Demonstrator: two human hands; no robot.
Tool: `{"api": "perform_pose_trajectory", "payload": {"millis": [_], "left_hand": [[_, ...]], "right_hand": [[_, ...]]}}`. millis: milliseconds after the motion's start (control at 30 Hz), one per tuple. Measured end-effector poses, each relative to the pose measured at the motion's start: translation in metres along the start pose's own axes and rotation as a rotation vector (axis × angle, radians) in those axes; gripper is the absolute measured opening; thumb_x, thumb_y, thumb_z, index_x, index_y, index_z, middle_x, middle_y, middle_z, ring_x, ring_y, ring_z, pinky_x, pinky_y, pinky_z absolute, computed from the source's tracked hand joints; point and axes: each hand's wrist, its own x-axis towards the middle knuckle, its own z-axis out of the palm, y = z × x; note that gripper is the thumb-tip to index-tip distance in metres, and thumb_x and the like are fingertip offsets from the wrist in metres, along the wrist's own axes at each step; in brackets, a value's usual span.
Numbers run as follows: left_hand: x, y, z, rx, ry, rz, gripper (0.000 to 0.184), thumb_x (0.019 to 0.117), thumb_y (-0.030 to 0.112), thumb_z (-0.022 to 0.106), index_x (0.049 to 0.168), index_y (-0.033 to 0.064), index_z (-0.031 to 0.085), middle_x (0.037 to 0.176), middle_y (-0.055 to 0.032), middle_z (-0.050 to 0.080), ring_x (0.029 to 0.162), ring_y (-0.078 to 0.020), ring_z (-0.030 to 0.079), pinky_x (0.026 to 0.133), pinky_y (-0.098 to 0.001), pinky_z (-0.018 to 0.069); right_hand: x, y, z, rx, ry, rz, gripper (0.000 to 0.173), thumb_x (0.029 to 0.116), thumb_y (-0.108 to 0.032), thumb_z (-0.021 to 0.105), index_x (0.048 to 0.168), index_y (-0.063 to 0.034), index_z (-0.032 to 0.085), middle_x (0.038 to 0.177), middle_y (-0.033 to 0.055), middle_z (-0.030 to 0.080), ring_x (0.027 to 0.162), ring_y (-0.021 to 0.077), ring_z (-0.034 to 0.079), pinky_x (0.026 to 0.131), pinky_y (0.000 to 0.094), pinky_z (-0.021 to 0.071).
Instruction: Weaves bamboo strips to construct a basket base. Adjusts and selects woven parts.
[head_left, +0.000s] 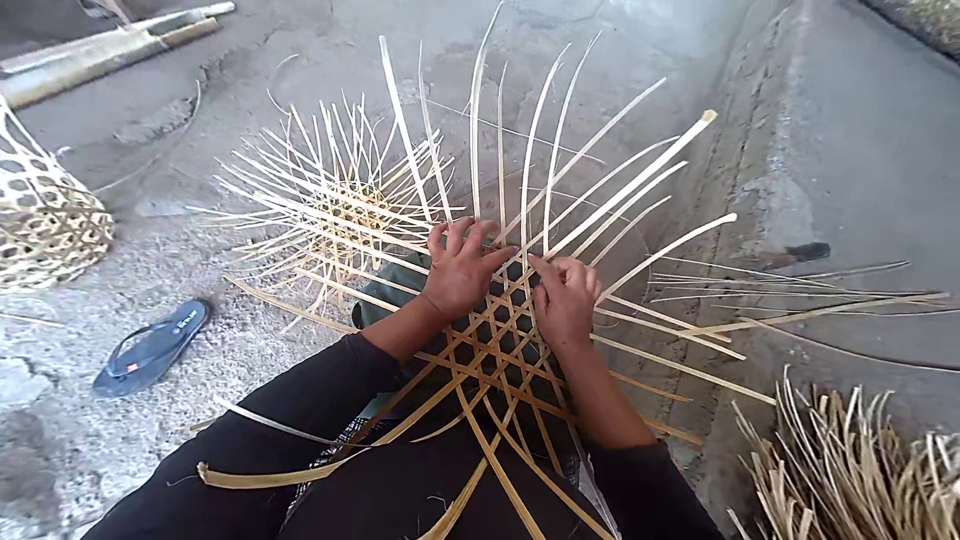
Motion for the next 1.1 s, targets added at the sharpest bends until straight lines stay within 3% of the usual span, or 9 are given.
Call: {"api": "perform_pose_trajectory", "payload": {"millis": [267, 400, 600, 900, 1000, 1100], "left_hand": [[0.000, 0.000, 0.000, 0.042, -0.009, 0.012, 0.040, 0.0945, 0.016, 0.060, 0.125, 0.0388, 0.072, 0.142, -0.0092, 0.058, 0.132, -0.0429, 0.048, 0.102, -0.0694, 0.0312], [0.001, -0.001, 0.003, 0.046, 0.013, -0.036, 0.033, 0.0970, 0.023, 0.055, 0.120, 0.0388, 0.073, 0.142, -0.0090, 0.058, 0.133, -0.0423, 0.048, 0.102, -0.0688, 0.0308], [-0.001, -0.003, 0.003, 0.051, -0.022, -0.071, 0.033, 0.0970, 0.024, 0.055, 0.120, 0.0390, 0.073, 0.145, -0.0087, 0.056, 0.136, -0.0428, 0.044, 0.102, -0.0678, 0.0302], [-0.007, -0.005, -0.004, 0.020, -0.067, -0.046, 0.040, 0.0955, 0.019, 0.057, 0.125, 0.0422, 0.072, 0.145, -0.0090, 0.056, 0.138, -0.0437, 0.041, 0.102, -0.0688, 0.0293], [-0.015, -0.002, -0.012, -0.015, -0.073, -0.046, 0.044, 0.0970, 0.019, 0.057, 0.134, 0.0404, 0.067, 0.148, -0.0116, 0.053, 0.141, -0.0445, 0.039, 0.104, -0.0704, 0.0290], [-0.026, 0.011, -0.031, -0.016, -0.166, -0.070, 0.052, 0.1017, 0.032, 0.054, 0.154, 0.0317, 0.048, 0.157, -0.0147, 0.043, 0.147, -0.0443, 0.032, 0.110, -0.0715, 0.0265]], "right_hand": [[0.002, 0.000, 0.002, 0.040, -0.032, -0.029, 0.045, 0.0969, -0.011, 0.049, 0.135, -0.0259, 0.068, 0.122, 0.0081, 0.064, 0.119, 0.0314, 0.055, 0.095, 0.0551, 0.0409], [0.001, -0.002, 0.003, -0.002, 0.017, 0.076, 0.043, 0.0994, -0.018, 0.047, 0.136, -0.0277, 0.067, 0.123, 0.0097, 0.061, 0.115, 0.0315, 0.056, 0.092, 0.0545, 0.0411], [0.000, -0.007, 0.001, -0.096, -0.010, 0.135, 0.039, 0.0990, -0.026, 0.049, 0.130, -0.0343, 0.070, 0.124, 0.0084, 0.061, 0.121, 0.0335, 0.052, 0.093, 0.0558, 0.0403], [-0.005, -0.010, -0.006, -0.066, -0.046, 0.109, 0.039, 0.0990, -0.023, 0.052, 0.132, -0.0340, 0.071, 0.130, 0.0089, 0.063, 0.127, 0.0354, 0.052, 0.098, 0.0597, 0.0398], [-0.012, -0.010, -0.014, 0.030, -0.043, 0.087, 0.037, 0.1032, -0.025, 0.052, 0.137, -0.0298, 0.067, 0.135, 0.0096, 0.063, 0.129, 0.0360, 0.053, 0.100, 0.0604, 0.0430], [-0.012, -0.012, -0.033, 0.126, -0.113, 0.095, 0.037, 0.1031, -0.026, 0.056, 0.139, -0.0239, 0.066, 0.140, 0.0098, 0.060, 0.132, 0.0347, 0.053, 0.104, 0.0611, 0.0417]]}}
